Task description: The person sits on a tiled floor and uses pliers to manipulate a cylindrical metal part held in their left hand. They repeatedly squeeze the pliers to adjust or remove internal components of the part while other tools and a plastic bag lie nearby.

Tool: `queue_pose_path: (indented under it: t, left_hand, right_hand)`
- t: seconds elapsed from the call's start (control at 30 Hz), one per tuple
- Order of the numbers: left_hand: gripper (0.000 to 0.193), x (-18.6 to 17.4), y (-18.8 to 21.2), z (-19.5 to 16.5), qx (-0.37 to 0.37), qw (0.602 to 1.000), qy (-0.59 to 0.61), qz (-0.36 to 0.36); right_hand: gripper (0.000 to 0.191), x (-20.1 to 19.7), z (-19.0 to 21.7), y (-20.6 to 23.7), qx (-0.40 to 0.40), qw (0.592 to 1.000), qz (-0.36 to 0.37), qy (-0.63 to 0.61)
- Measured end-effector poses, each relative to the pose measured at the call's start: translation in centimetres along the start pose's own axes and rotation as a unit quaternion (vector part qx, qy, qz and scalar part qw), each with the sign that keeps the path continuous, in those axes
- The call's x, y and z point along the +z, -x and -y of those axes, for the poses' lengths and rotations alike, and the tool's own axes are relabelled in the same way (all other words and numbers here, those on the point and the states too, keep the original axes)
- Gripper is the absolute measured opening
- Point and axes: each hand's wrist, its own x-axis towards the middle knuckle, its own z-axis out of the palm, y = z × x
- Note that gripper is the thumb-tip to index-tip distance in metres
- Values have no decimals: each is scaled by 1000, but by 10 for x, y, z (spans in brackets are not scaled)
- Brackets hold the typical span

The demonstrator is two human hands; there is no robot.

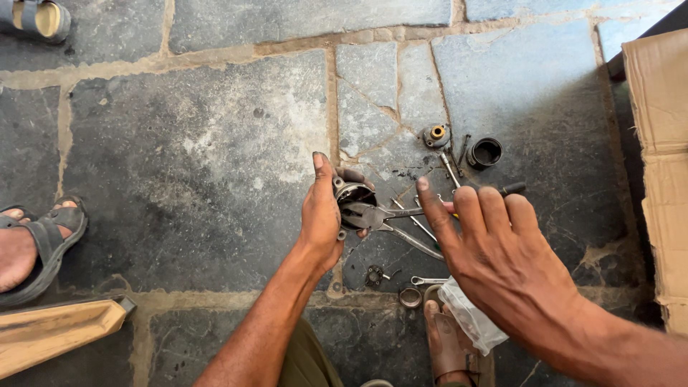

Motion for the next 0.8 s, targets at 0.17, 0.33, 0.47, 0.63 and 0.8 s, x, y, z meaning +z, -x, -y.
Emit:
queue_pose_path:
  t: [0.17,0.33,0.47,0.63,0.8]
  left_hand:
    - [66,-4,-3,2,4,1000,16,14]
    - [67,-6,-5,2,2,1000,-13,-1]
    - [69,-7,-7,-2,-41,998,-36,-14]
    - [73,-6,-6,-5,-57,994,-95,-9]
    - [79,-8,-4,-9,-152,977,-147,19]
  right_hand:
    - [45,15,-12,-15,-6,987,-160,30]
    - [38,26,-16,-20,-10,979,-204,13]
    - [36,28,-18,-22,-17,978,-210,-3]
    - [35,27,-18,-21,-17,976,-217,-11]
    - [33,31,-15,-20,-31,977,-211,-19]
